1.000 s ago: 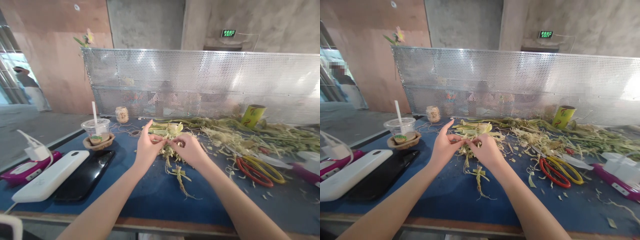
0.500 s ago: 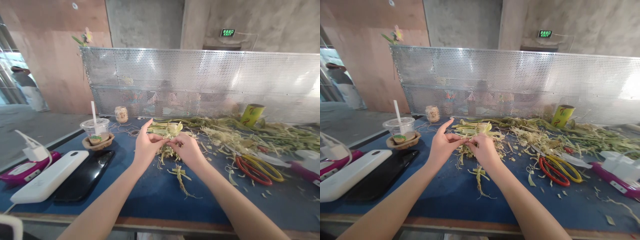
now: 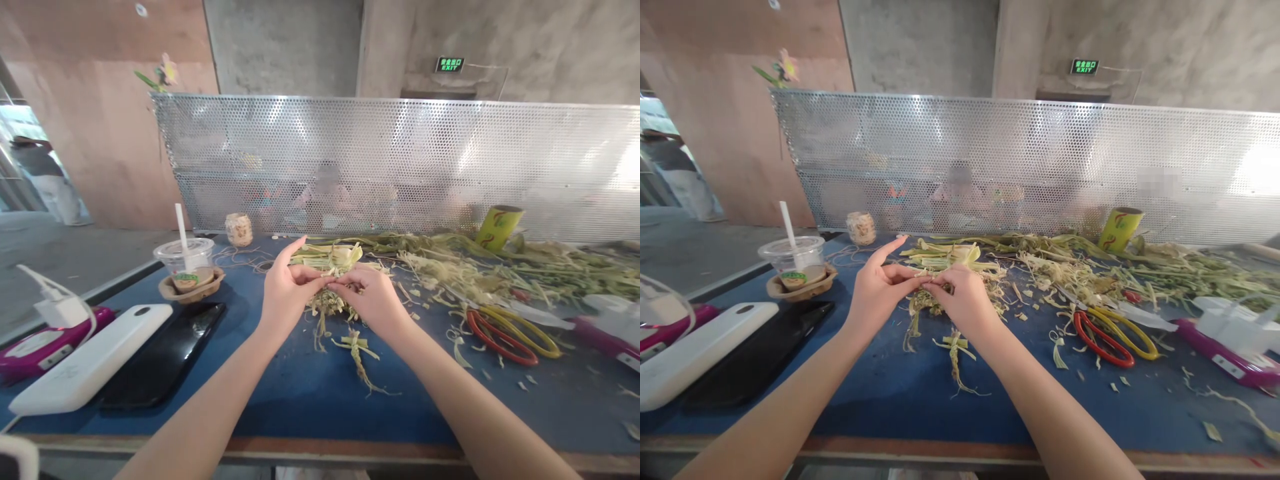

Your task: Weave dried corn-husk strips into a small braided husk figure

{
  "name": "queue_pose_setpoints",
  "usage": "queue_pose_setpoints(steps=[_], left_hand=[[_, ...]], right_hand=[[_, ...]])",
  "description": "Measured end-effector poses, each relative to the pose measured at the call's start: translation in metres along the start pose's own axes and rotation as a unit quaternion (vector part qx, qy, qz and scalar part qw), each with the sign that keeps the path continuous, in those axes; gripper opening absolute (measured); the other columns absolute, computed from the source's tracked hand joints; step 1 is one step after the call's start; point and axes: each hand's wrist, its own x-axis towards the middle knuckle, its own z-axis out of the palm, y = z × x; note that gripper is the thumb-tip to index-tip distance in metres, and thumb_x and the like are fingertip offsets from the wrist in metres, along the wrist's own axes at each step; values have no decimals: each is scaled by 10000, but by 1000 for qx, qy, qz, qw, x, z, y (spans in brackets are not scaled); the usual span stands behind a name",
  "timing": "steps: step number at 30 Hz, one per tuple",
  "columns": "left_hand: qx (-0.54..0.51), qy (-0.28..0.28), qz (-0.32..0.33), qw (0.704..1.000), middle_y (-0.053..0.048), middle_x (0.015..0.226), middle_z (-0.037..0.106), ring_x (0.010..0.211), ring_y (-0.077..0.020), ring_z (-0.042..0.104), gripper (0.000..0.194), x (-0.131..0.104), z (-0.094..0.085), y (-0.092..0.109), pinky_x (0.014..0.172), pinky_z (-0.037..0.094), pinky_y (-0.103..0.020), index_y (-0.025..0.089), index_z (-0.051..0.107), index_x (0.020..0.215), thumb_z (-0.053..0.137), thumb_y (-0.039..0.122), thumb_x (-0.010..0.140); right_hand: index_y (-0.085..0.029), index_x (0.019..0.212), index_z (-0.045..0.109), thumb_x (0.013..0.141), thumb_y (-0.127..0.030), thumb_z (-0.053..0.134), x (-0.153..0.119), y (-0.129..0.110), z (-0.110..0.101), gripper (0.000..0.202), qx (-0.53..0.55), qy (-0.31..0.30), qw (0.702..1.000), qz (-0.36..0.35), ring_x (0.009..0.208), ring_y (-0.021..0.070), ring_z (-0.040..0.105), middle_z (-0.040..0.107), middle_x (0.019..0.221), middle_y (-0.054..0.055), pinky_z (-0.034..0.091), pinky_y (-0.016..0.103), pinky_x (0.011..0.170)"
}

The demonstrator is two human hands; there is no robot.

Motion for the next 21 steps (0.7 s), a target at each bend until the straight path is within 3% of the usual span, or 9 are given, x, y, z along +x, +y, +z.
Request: queue_pose_setpoints(steps=[6, 13, 21], left_hand=[[-27, 7, -23, 999, 11, 614, 687, 599, -154, 648, 877, 0, 2, -1, 628, 517, -274, 165, 394, 1339, 775, 140, 549], [-136, 0, -104, 985, 66, 566, 623, 597, -132, 643, 868, 2, 4, 0, 683, 530, -286, 104, 417, 1302, 798, 167, 524], [-85, -62, -42, 994, 10, 641, 688, 675, -163, 675, 942, 5, -3, 7, 704, 528, -283, 149, 327, 1378, 780, 124, 553]], right_hand=[[-173, 696, 690, 665, -236, 705, -2, -1, 3, 72, 4, 26, 999, 25, 527, 105, 452, 556, 640, 4, 374, 241, 520], [-170, 680, 690, 661, -273, 673, 0, 7, 4, 106, 76, 20, 996, 49, 497, 92, 383, 452, 546, -25, 322, 217, 462], [-148, 593, 627, 645, -321, 670, 2, 2, -6, 185, 156, -42, 982, 97, 466, 63, 294, 393, 502, -51, 228, 216, 442]])
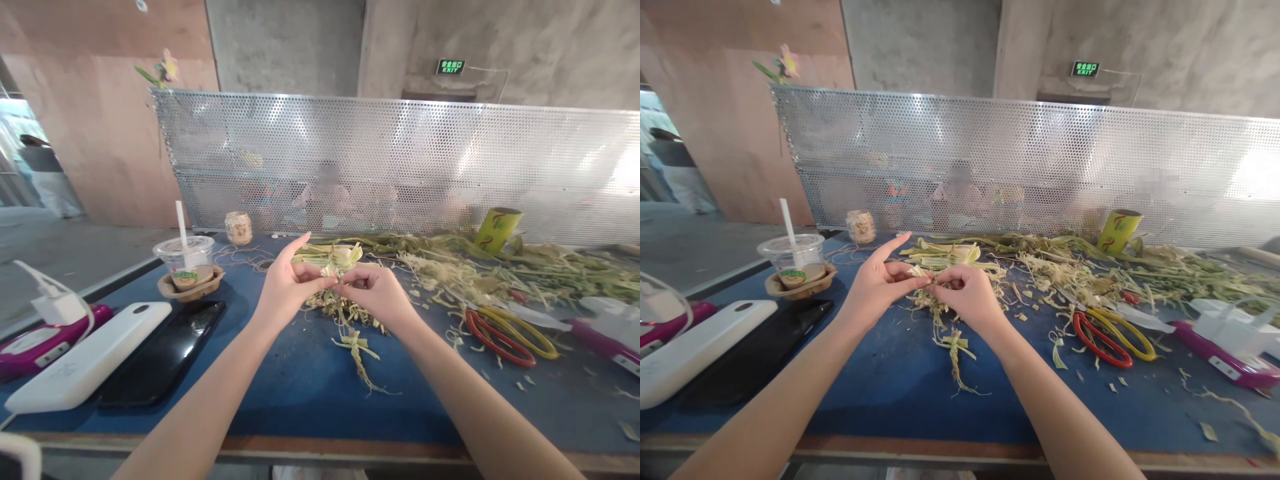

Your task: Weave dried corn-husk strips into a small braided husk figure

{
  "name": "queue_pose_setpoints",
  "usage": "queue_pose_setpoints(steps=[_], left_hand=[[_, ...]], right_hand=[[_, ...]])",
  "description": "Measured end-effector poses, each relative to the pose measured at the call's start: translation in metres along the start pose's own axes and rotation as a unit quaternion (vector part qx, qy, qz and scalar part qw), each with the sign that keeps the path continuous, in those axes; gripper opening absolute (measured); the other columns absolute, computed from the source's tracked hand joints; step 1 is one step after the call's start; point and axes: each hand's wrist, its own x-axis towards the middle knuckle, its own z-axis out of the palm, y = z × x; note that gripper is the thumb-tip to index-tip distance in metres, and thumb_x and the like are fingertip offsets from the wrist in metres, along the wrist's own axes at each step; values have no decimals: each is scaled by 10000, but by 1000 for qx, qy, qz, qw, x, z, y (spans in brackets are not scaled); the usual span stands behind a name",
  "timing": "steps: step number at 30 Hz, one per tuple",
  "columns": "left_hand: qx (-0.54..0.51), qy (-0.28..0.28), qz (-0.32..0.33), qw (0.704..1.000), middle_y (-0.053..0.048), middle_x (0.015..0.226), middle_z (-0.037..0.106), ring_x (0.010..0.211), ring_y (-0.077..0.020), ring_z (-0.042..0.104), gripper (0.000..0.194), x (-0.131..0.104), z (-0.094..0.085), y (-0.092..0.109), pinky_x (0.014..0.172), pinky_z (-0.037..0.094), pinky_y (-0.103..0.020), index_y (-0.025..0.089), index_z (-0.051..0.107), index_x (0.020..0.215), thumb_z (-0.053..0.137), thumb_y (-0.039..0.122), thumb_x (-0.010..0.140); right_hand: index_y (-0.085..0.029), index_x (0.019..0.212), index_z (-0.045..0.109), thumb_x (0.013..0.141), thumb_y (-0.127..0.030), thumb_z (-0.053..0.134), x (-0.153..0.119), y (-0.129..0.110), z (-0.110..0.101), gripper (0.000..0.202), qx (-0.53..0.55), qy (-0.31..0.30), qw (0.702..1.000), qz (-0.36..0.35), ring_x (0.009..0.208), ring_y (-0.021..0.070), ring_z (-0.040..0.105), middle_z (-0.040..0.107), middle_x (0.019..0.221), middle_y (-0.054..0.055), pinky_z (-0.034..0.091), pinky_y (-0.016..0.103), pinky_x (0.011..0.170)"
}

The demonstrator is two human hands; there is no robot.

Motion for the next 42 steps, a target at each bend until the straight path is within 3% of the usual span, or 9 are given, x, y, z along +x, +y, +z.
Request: queue_pose_setpoints(steps=[5, 10, 15, 19, 27, 30, 34, 37, 42], left_hand=[[13, -27, -7, 1000, -20, 734, 709, 716, -194, 681, 1143, -1, -3, 3, 686, 537, -318, 219, 50, 1455, 766, 108, 571], [49, -40, 7, 998, 3, 650, 690, 607, -172, 651, 1138, -1, -5, 0, 566, 506, -264, 248, 40, 1455, 756, 113, 581], [95, -12, 31, 995, 4, 629, 683, 533, -158, 619, 1107, -2, -5, 1, 496, 476, -249, 253, 29, 1455, 736, 125, 613], [140, -35, 69, 987, -18, 674, 707, 669, -213, 678, 1038, -6, -4, 5, 666, 529, -342, 263, 17, 1456, 694, 149, 678], [221, -56, 217, 949, -21, 633, 708, 1198, -263, 506, 946, -8, -3, 1, 974, 386, -441, 216, 115, 1450, 676, 108, 696], [252, -51, 233, 938, -14, 661, 715, 1041, -262, 620, 878, -6, -4, 1, 1028, 310, -462, 206, 188, 1437, 671, 134, 706], [253, -27, 227, 940, -56, 872, 731, 786, -242, 684, 802, -6, -6, 3, 900, 438, -421, 243, 320, 1390, 685, 175, 679], [251, -20, 233, 939, -80, 978, 717, 874, -255, 670, 899, -6, -7, 3, 857, 457, -394, 244, 202, 1433, 687, 180, 679], [238, -56, 207, 947, -26, 751, 735, 846, -253, 672, 958, -4, -9, 0, 873, 439, -408, 188, 90, 1453, 680, 175, 699]], right_hand=[[-152, 616, 645, 668, -310, 662, 0, -1, -2, 168, -8, -28, 1000, -2, 458, 57, 286, 376, 490, -58, 220, 207, 433], [-153, 605, 650, 655, -302, 679, 0, -1, -2, 160, -29, -45, 999, 9, 439, 52, 278, 353, 471, -70, 232, 202, 417], [-184, 856, 726, 813, -310, 525, 3, 0, -12, 241, -63, -82, 994, -24, 533, 94, 467, 598, 636, 2, 373, 218, 503], [-209, 983, 704, 835, -165, 467, 7, 3, -19, 283, -78, -53, 994, -48, 801, 145, 606, 685, 943, 45, 460, 273, 715], [-289, 1231, 552, 794, -130, 530, 2, 4, -16, 465, -49, 4, 992, -113, 789, 136, 633, 700, 841, -5, 494, 309, 795], [-319, 1359, 379, 790, -94, 525, -1, 2, -16, 629, -75, -30, 985, -152, 809, 127, 636, 695, 818, -32, 483, 319, 847], [-335, 1362, 359, 809, -100, 514, -1, 3, -17, 621, -102, -44, 975, -195, 866, 148, 633, 694, 849, -31, 479, 362, 870], [-331, 1350, 374, 816, -88, 509, 0, 6, -18, 601, -122, -38, 961, -244, 939, 170, 608, 694, 836, -35, 457, 392, 905], [-335, 1351, 361, 832, -90, 508, 1, 9, -18, 592, -151, -25, 942, -299, 965, 192, 579, 707, 861, -46, 430, 421, 928]])
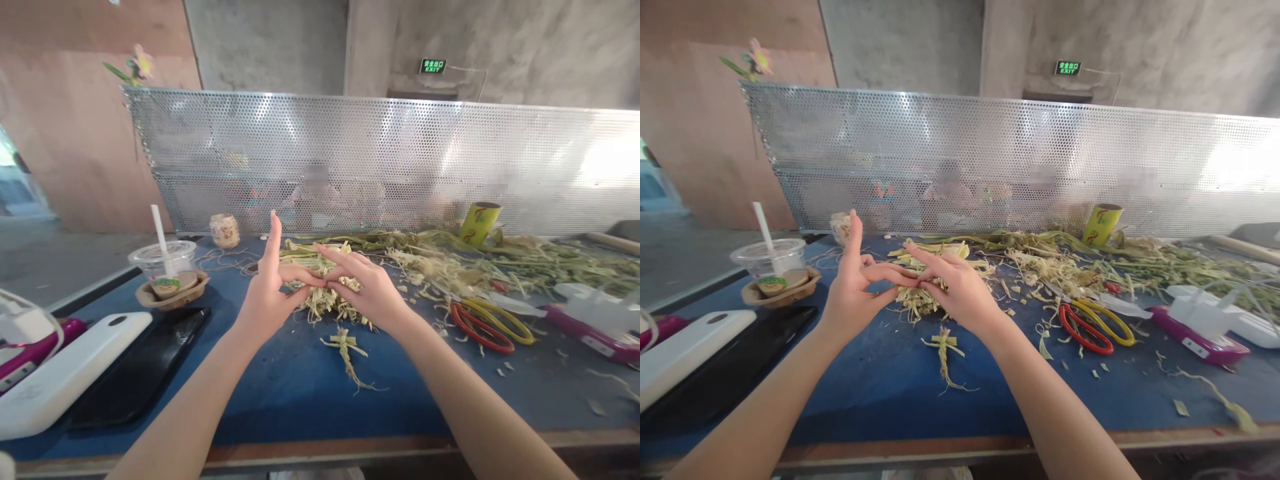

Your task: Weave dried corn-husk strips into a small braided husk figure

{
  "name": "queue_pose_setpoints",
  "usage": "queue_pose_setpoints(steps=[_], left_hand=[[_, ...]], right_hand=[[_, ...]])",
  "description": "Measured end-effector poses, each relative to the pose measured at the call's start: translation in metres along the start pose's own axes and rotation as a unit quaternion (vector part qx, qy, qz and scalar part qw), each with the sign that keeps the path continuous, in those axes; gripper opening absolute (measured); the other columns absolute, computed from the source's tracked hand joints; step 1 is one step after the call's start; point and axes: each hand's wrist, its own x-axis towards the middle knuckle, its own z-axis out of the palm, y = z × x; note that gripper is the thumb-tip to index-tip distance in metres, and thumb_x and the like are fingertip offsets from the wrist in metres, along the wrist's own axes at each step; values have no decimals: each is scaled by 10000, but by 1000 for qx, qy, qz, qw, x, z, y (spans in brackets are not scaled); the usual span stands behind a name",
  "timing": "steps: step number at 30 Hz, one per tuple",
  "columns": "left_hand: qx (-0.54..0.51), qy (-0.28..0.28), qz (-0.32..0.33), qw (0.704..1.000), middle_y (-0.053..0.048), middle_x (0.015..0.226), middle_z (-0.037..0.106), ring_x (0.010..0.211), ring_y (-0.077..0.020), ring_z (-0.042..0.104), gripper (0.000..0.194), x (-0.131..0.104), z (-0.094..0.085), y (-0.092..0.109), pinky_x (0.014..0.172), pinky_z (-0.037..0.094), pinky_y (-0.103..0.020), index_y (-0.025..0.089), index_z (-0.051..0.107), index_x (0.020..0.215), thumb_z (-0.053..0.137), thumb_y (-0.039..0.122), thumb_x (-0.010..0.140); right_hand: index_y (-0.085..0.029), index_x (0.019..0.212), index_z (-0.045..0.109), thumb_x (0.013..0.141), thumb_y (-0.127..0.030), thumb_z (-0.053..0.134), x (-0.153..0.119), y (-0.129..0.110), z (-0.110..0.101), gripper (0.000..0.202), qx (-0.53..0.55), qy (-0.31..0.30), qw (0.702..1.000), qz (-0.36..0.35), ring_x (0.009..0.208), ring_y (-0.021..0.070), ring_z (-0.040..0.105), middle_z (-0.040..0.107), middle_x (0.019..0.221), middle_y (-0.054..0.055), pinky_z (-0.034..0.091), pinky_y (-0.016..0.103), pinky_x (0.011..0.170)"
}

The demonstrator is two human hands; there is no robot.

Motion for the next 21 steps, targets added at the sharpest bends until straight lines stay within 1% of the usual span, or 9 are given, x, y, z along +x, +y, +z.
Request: queue_pose_setpoints(steps=[3, 6, 8, 9, 12, 14, 15, 18, 21], left_hand=[[-31, 37, -15, 999, -15, 768, 734, 742, -239, 674, 972, 2, 0, -1, 904, 414, -431, 227, 182, 1440, 728, 172, 637], [-45, 49, -19, 998, 17, 681, 718, 685, -227, 663, 1058, 3, -1, -1, 924, 393, -434, 224, 131, 1451, 753, 156, 597], [-51, 47, -32, 997, 19, 666, 715, 655, -215, 654, 1081, 2, -1, 0, 898, 415, -412, 218, 114, 1453, 761, 154, 589], [-53, 51, -41, 996, 2, 719, 725, 651, -208, 651, 1067, 2, -1, 1, 867, 439, -390, 226, 140, 1450, 764, 161, 587], [-44, 82, -59, 994, -69, 1038, 700, 687, -189, 650, 943, 0, 1, 5, 737, 498, -302, 267, 279, 1410, 762, 205, 602], [-36, 105, -71, 991, -78, 1125, 666, 713, -186, 654, 918, -1, 4, 6, 680, 508, -264, 277, 311, 1393, 768, 224, 600], [-31, 114, -77, 990, -73, 1074, 688, 725, -187, 658, 947, -1, 6, 6, 687, 508, -257, 274, 290, 1404, 776, 221, 593], [-28, 119, -101, 987, -16, 763, 734, 731, -188, 674, 1078, 0, 10, 1, 767, 498, -276, 250, 149, 1447, 787, 182, 581], [-90, 108, -157, 978, 9, 672, 719, 695, -181, 677, 1133, 2, 11, -6, 738, 506, -289, 218, 56, 1454, 781, 163, 585]], right_hand=[[-331, 1347, 364, 833, -97, 514, 0, 0, 0, 585, -8, 9, 1000, -16, 925, 189, 578, 709, 850, -51, 447, 402, 897], [-318, 1345, 366, 833, -90, 513, 1, -1, -1, 580, -10, 12, 1000, -20, 893, 178, 577, 709, 840, -55, 446, 391, 900], [-306, 1341, 372, 829, -85, 510, 2, -1, 0, 574, -13, 12, 1000, -18, 889, 175, 577, 709, 839, -52, 451, 382, 894], [-297, 1332, 386, 825, -84, 511, 2, -2, 1, 563, -18, 13, 1000, -13, 891, 176, 579, 708, 841, -48, 458, 373, 881], [-265, 1273, 453, 815, -96, 525, 1, -3, 7, 493, -53, 41, 998, 15, 901, 181, 589, 709, 854, -32, 481, 344, 821], [-241, 1232, 486, 817, -111, 531, -1, -5, 13, 437, -90, 77, 992, 33, 895, 189, 599, 715, 861, -21, 484, 339, 793], [-230, 1215, 497, 822, -119, 529, -2, -6, 16, 409, -111, 96, 988, 37, 886, 194, 603, 718, 863, -16, 481, 344, 788], [-206, 1160, 526, 851, -143, 500, -5, -11, 25, 317, -166, 131, 977, 42, 860, 206, 611, 722, 867, 2, 465, 357, 782], [-190, 1060, 560, 865, -193, 496, -7, -17, 31, 205, -193, 142, 970, 48, 858, 204, 607, 709, 894, 27, 454, 344, 770]])
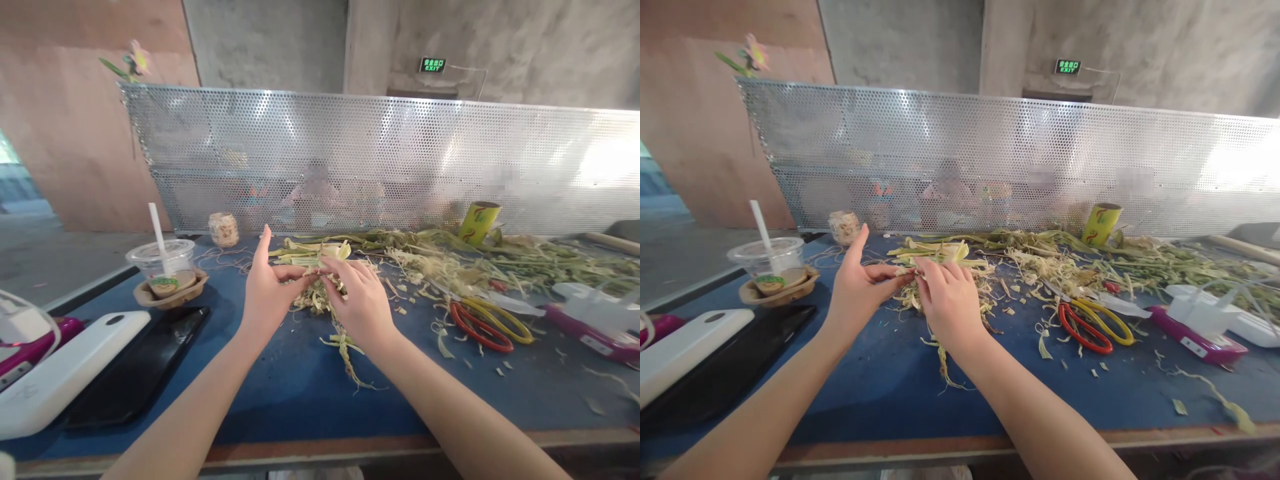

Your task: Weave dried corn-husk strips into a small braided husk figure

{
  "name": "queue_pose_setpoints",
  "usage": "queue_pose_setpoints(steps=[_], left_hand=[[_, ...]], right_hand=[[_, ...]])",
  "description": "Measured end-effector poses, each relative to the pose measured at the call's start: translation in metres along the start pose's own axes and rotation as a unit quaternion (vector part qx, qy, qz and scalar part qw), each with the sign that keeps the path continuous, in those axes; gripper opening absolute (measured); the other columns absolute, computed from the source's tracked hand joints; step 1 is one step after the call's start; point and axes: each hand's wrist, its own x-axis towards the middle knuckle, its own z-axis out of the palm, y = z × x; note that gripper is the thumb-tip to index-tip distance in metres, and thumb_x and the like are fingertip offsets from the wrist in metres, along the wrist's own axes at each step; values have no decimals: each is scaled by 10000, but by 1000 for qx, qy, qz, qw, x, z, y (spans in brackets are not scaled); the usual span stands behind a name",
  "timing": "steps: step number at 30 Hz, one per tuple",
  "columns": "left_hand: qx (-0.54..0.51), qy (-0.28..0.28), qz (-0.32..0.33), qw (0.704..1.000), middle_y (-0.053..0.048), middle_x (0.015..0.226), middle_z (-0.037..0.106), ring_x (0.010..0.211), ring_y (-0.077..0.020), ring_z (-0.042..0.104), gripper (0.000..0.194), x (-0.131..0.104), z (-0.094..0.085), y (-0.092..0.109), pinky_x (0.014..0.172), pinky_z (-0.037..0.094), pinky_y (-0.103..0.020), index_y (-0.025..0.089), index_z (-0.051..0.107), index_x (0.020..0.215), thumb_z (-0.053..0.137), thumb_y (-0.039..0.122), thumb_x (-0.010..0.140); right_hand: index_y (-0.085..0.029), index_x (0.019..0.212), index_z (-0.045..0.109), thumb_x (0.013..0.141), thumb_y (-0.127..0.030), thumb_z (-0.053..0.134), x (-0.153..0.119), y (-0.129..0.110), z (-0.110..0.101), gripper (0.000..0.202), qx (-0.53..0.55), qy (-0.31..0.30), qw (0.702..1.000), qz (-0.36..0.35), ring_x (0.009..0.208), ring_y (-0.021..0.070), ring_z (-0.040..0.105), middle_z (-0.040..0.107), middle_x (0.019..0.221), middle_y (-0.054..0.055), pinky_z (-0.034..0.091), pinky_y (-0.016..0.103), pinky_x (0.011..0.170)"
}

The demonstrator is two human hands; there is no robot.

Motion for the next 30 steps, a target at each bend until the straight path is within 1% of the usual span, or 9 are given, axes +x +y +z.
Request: queue_pose_setpoints(steps=[2, 4, 6, 8, 13, 17, 24, 28, 30], left_hand=[[-51, -1, -42, 998, 9, 668, 713, 667, -174, 671, 1153, 2, -1, -3, 687, 510, -279, 191, 48, 1453, 785, 156, 568], [-80, 5, -65, 995, 14, 649, 705, 643, -162, 663, 1166, 3, -1, -5, 667, 505, -268, 168, 47, 1451, 787, 140, 551], [-93, 14, -81, 992, 15, 629, 697, 623, -150, 656, 1168, 2, 1, -5, 660, 499, -256, 142, 51, 1449, 785, 117, 540], [-100, 18, -99, 990, 12, 619, 694, 607, -143, 651, 1175, 2, 3, -4, 646, 495, -246, 125, 45, 1448, 781, 97, 533], [-130, 20, -122, 984, 4, 629, 693, 578, -134, 636, 1187, 0, 6, -4, 619, 496, -243, 98, 20, 1445, 778, 86, 531], [-157, 32, -129, 979, 6, 617, 690, 579, -120, 629, 1186, -1, 6, -3, 657, 497, -242, 80, 26, 1443, 779, 76, 527], [-191, 50, -166, 966, 7, 605, 679, 574, -132, 626, 1173, -1, 10, -3, 640, 493, -249, 41, 36, 1437, 775, 64, 527], [-202, 48, -165, 964, 25, 596, 664, 587, -116, 625, 1178, -2, 11, -1, 731, 489, -256, 24, 31, 1433, 783, 76, 527], [-201, 47, -166, 964, 34, 583, 648, 601, -112, 626, 1165, -3, 11, 0, 775, 481, -264, 15, 47, 1431, 789, 102, 537]], right_hand=[[-182, 998, 564, 839, -269, 553, -2, -4, 1, 182, -12, -6, 1000, -8, 884, 208, 596, 686, 954, 49, 443, 341, 771], [-187, 966, 559, 784, -346, 622, -4, -6, 2, 250, -33, -29, 999, -26, 921, 224, 577, 658, 1023, 62, 427, 351, 777], [-198, 947, 559, 745, -354, 659, -6, -6, 4, 274, -68, -52, 995, -42, 932, 235, 562, 639, 1056, 62, 405, 362, 775], [-208, 918, 568, 742, -315, 662, -7, -6, 6, 226, -101, -57, 992, -51, 912, 231, 554, 634, 1057, 55, 386, 363, 764], [-230, 842, 600, 810, -265, 587, -8, -3, 11, 49, -113, -5, 991, -67, 848, 184, 542, 633, 1025, 32, 354, 348, 774], [-246, 809, 617, 825, -227, 556, -7, -1, 11, 66, -108, 32, 991, -74, 852, 184, 535, 631, 1019, 26, 351, 350, 768], [-259, 871, 612, 830, -247, 545, -8, -2, 12, 80, -113, 24, 989, -89, 922, 230, 537, 652, 1043, 27, 340, 406, 820], [-261, 832, 604, 825, -195, 542, -8, -4, 12, 91, -90, 37, 992, -86, 913, 220, 549, 665, 1012, 14, 341, 413, 834], [-247, 785, 597, 818, -191, 548, -6, -4, 11, 81, -48, 44, 996, -55, 892, 213, 559, 653, 993, 33, 370, 400, 809]])
